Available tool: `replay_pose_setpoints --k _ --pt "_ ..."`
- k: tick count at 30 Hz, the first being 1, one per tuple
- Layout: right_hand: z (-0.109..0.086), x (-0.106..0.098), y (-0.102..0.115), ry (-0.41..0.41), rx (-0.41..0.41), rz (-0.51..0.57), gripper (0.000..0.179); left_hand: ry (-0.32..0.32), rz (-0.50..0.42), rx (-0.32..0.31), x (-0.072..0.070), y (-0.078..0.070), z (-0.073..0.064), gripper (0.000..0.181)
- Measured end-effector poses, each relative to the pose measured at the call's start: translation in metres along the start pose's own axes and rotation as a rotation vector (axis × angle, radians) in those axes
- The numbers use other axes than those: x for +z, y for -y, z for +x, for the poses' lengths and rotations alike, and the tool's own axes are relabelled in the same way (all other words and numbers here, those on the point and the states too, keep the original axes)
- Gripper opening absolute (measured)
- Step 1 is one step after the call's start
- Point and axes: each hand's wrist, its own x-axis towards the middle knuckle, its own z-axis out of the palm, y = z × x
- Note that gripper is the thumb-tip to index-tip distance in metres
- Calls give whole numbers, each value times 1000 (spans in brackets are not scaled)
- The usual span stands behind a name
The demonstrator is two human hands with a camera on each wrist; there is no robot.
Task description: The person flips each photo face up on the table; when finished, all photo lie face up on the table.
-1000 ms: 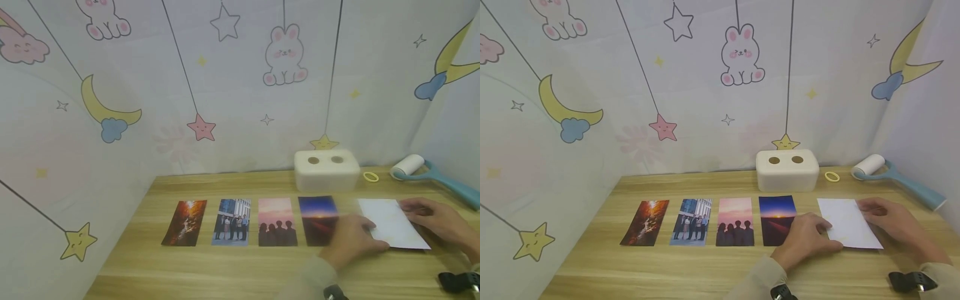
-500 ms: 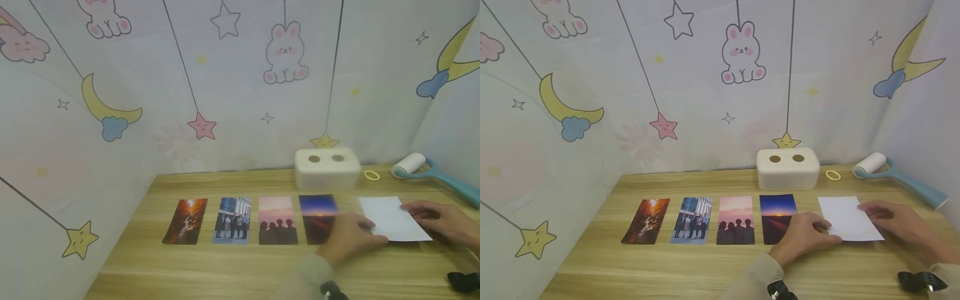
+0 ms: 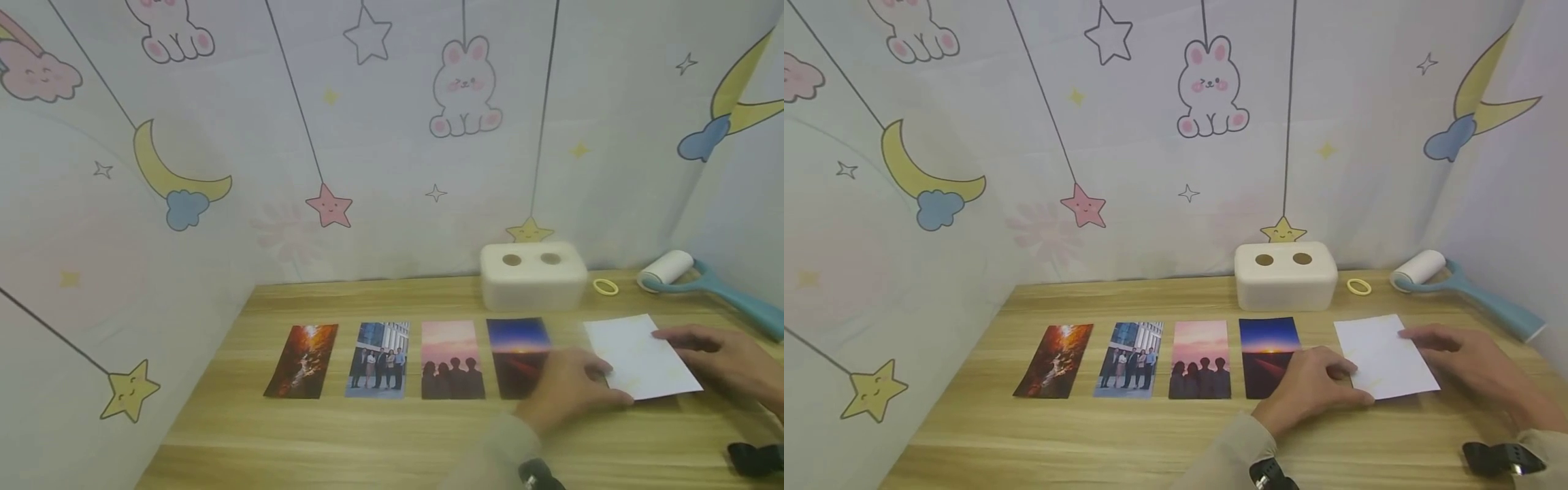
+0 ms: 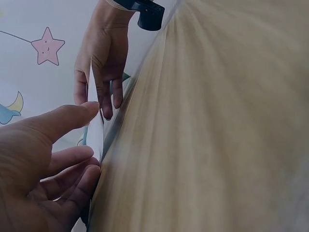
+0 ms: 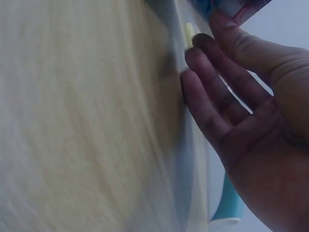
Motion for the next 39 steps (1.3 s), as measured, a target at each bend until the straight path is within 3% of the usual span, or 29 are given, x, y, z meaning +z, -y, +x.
replay_pose_setpoints --k 7,10,15,21,28,39 --pt "1 0 7 -24 -58 125 31 -37 3 51 5 5 2 23" --pt "3 -1 14 -23 -71 153 33 -56 -9 44 7 6 2 21" --pt "5 -3 27 0 -24 171 36 -69 -37 48 4 5 2 21" --pt "7 -4 39 -7 33 190 39 -86 -158 41 5 6 3 19" --pt "12 2 52 5 -16 283 38 -103 -374 -49 6 4 5 22" --pt "14 14 64 -9 -75 378 45 -148 -479 -117 0 -6 6 24"
